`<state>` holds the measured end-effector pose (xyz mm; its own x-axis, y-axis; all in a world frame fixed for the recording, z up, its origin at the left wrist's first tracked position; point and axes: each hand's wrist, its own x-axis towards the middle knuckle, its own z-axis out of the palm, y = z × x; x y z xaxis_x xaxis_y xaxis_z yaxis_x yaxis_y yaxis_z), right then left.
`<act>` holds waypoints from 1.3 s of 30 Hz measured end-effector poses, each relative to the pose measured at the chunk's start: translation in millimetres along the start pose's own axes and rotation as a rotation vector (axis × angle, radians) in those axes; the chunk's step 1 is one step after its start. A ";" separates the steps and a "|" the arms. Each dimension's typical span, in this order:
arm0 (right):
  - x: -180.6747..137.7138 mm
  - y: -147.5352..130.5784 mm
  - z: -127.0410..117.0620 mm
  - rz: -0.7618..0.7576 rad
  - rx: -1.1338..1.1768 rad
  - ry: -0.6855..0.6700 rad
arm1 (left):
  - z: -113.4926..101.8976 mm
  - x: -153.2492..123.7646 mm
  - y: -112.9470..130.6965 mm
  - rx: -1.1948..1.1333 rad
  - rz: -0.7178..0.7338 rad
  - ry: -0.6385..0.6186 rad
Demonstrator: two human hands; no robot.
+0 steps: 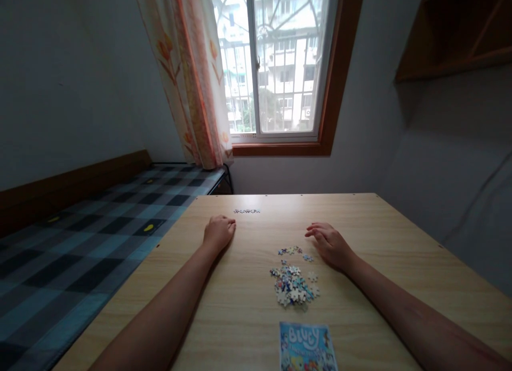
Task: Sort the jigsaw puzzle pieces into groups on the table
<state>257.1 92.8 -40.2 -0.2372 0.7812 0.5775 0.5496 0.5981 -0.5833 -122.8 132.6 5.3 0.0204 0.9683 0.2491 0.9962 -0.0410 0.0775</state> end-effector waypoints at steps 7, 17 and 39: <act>-0.8 1.6 0.6 0.021 0.004 -0.005 | 4.9 -1.0 1.7 0.008 -0.140 -0.013; -0.3 -2.7 0.7 0.020 -0.011 0.002 | -2.6 -6.8 8.1 0.063 -0.155 0.007; -1.1 -1.7 0.0 0.017 -0.003 -0.030 | 6.7 -1.9 6.9 0.047 -0.150 -0.066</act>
<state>256.4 90.9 -39.8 -0.2517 0.7963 0.5500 0.5563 0.5841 -0.5911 -115.4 132.1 -1.1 -0.1251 0.9768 0.1737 0.9912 0.1156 0.0638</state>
